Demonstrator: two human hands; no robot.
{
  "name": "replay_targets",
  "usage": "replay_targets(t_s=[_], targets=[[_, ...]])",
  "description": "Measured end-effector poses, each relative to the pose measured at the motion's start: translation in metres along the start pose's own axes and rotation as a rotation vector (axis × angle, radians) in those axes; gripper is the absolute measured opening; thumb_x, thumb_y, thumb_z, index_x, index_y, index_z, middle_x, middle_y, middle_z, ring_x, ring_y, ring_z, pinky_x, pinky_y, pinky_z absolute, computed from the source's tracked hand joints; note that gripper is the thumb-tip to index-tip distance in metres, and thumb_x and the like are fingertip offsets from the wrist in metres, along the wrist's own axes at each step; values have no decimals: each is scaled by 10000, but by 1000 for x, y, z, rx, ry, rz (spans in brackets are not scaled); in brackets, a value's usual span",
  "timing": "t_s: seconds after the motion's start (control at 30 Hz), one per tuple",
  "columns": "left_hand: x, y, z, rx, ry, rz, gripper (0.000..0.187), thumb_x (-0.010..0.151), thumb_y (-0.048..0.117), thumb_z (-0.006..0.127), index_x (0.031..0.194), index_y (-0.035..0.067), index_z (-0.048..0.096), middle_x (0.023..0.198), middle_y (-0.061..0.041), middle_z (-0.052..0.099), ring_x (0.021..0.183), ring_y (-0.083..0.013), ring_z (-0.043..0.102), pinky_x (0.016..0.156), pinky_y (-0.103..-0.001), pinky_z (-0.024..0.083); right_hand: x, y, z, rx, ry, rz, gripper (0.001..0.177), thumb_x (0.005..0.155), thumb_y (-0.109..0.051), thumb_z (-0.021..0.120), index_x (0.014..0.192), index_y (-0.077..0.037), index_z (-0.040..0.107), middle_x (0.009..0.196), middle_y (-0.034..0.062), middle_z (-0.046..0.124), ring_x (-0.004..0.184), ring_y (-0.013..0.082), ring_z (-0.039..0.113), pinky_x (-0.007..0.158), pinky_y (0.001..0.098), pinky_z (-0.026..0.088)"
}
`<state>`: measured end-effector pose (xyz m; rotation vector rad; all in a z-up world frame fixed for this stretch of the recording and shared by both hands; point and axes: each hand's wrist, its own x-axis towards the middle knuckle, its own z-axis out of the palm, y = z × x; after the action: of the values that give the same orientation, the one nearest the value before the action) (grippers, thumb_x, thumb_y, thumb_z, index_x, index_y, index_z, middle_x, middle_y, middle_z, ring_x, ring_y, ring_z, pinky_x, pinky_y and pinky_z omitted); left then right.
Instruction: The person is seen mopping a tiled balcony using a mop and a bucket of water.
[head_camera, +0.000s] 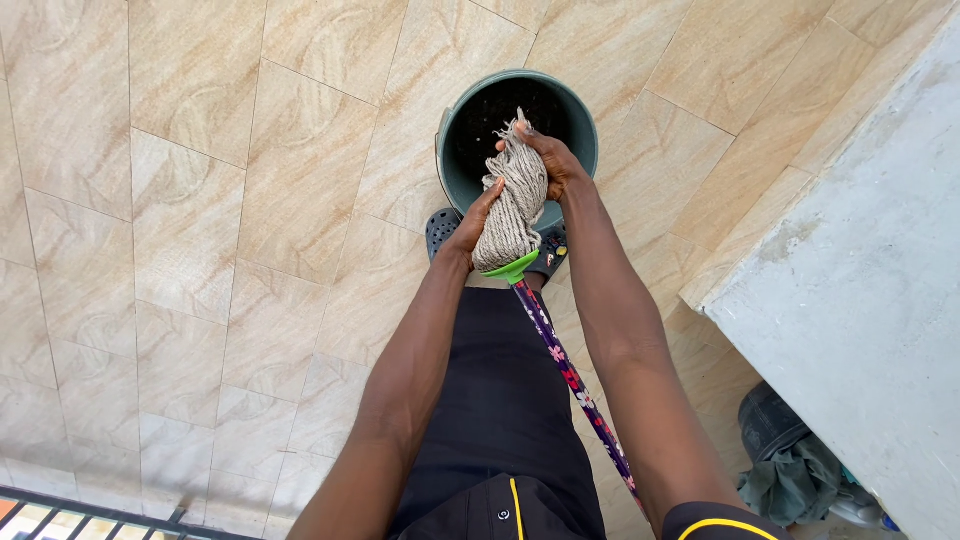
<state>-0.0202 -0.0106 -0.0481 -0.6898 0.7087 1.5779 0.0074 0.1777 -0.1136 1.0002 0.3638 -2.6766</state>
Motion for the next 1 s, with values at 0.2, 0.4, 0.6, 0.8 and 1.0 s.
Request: replay_targets(t_s=[0.2,0.4,0.6,0.8,1.0], targets=[[17,-14,-6,97,62,-67,574,1034,490,563,1315,-10,580,1001,-141,749,753,-189,770,665,-320,649,10,-8,19,-744,365,104,253,854,-131,761,1023,52,719,900,180,741,670,243,719,567,427,582],[35,-15,-9,214,47,-62,593,1041,518,469,1270,-9,611,971,-168,755,745,-216,777,665,-344,658,37,-2,-1,-1409,484,-3,432,923,-267,712,1133,109,682,1016,237,740,930,329,740,857,457,550],[34,-10,-6,279,89,-66,652,1037,558,422,1184,-36,648,894,-168,761,691,-219,776,626,-338,663,36,-2,30,-1713,659,114,358,945,-284,668,1042,58,707,1065,279,710,1015,437,693,882,504,537],[80,-34,-67,810,371,-60,896,1005,723,428,1484,-32,490,1376,-221,568,1241,-275,556,1027,-414,424,27,1,52,-1809,661,94,317,980,-278,653,1016,28,723,1023,250,741,965,400,733,843,473,583],[54,-24,-33,743,395,-119,1085,895,773,458,1429,-172,446,1438,-314,592,1344,-365,604,1108,-451,457,33,8,26,-1837,585,-76,483,905,-133,617,1356,25,545,1106,296,679,1016,441,668,867,507,514]])
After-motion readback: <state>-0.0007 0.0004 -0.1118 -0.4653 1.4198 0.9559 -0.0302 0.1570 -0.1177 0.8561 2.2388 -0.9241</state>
